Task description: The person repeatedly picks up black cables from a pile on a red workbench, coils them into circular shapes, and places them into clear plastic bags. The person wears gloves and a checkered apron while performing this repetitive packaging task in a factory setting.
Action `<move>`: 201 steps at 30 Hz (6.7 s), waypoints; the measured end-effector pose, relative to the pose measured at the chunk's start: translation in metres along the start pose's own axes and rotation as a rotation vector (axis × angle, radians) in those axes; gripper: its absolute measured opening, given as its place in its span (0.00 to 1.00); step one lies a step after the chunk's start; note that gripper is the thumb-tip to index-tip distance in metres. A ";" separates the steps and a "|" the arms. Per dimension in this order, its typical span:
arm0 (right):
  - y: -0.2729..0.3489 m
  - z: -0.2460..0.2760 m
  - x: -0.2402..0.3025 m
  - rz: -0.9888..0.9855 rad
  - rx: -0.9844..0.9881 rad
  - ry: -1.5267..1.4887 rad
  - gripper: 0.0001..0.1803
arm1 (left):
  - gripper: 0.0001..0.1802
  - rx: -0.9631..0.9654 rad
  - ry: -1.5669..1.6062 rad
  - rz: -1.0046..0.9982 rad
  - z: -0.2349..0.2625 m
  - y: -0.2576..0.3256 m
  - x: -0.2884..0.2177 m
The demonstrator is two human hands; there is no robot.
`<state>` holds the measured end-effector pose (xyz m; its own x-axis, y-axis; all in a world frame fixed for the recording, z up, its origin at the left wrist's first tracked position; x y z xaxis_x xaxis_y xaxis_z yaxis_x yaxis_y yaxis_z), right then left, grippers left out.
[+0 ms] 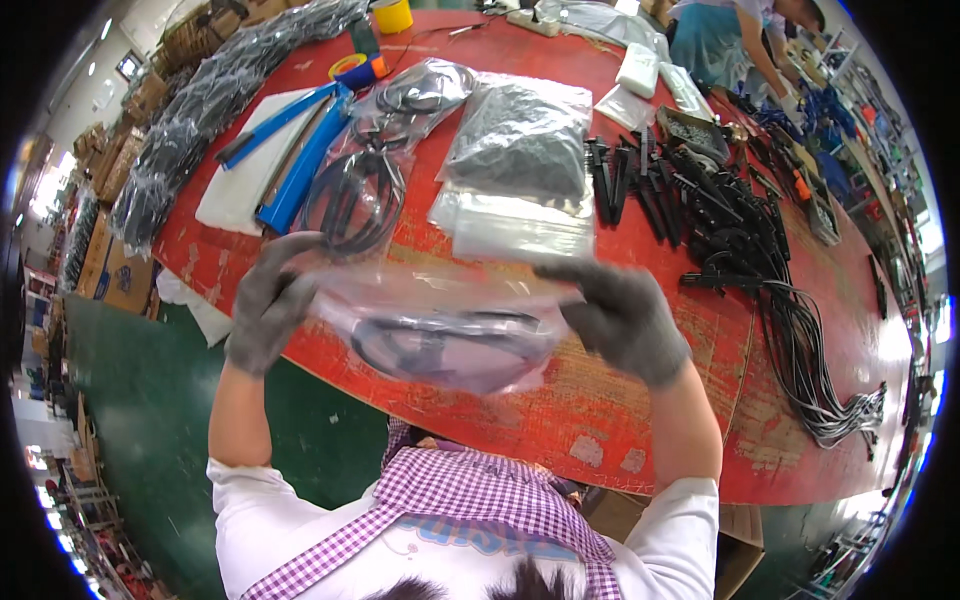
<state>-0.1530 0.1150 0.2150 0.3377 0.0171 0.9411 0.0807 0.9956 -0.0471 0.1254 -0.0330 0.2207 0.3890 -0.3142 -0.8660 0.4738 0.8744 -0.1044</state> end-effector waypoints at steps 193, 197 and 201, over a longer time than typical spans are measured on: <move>0.114 -0.080 -0.201 -0.601 0.040 -1.128 0.12 | 0.35 0.205 -0.522 -0.135 -0.252 0.040 0.134; 0.156 -0.132 -0.220 -0.683 -0.019 -0.982 0.14 | 0.36 0.268 -0.518 -0.107 -0.251 0.039 0.136; 0.139 -0.149 -0.225 -0.439 -0.081 -0.454 0.18 | 0.36 0.280 -0.503 -0.129 -0.250 0.037 0.137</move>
<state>-0.0777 0.2362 -0.0537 -0.1728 -0.3363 0.9258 0.1978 0.9089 0.3671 -0.0010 0.0491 -0.0239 0.6087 -0.6080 -0.5097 0.7062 0.7080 -0.0010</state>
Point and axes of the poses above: each hand's wrist, its own y-axis away from the middle knuckle, its own z-axis out of the back of the hand, x = y × z, the point moved 7 cm from there along -y, towards the middle knuckle, and after that the axes turned 4 degrees about z, right-handed, at the moved point
